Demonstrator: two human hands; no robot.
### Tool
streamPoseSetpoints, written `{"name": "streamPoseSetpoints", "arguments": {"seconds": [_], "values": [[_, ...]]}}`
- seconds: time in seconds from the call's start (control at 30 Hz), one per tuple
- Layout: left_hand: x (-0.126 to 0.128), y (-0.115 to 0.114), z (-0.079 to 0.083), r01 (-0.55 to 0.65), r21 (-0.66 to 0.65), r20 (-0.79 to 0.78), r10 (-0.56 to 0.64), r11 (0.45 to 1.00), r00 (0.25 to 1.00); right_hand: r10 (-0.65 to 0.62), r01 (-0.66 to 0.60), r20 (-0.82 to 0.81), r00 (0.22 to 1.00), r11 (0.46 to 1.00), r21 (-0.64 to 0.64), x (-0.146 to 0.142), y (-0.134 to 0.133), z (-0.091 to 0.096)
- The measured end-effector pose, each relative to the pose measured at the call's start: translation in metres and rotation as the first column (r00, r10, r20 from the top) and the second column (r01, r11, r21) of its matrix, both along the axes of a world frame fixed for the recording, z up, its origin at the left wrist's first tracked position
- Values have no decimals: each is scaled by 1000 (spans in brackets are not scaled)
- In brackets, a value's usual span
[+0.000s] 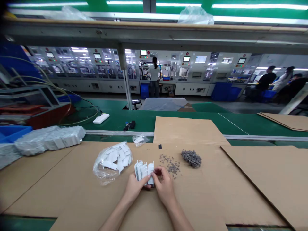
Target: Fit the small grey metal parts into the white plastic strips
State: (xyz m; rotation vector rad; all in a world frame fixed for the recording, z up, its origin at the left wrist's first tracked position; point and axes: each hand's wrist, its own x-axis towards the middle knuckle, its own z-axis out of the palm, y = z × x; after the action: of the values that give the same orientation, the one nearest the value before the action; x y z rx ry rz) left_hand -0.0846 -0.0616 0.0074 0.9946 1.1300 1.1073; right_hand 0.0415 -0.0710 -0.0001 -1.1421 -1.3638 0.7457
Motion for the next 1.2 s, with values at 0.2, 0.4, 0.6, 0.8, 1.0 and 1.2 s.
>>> {"name": "streamPoseSetpoints", "arguments": {"seconds": [0.2,0.4,0.6,0.8,1.0,1.2], "values": [[0,-1,-4,-61,80,-64,67,995,996,54,-71,-166,985,993,-96,0,2,-3],[1,-2,-2,-37,64,-14,38,997,999,32,-56,-205,978,992,-111,1,1,1],[2,-3,1,-12,59,-14,13,998,1000,13,-39,-227,974,993,-110,0,2,0],[1,-3,3,-65,52,-28,67,997,997,44,-68,-202,978,991,-115,-1,0,3],[2,-4,5,-4,44,-18,5,999,1000,-39,32,-95,995,997,-75,-1,-2,-1],[4,-4,-1,-5,60,-8,6,998,1000,-40,23,-157,987,994,-109,-3,0,-3]]}}
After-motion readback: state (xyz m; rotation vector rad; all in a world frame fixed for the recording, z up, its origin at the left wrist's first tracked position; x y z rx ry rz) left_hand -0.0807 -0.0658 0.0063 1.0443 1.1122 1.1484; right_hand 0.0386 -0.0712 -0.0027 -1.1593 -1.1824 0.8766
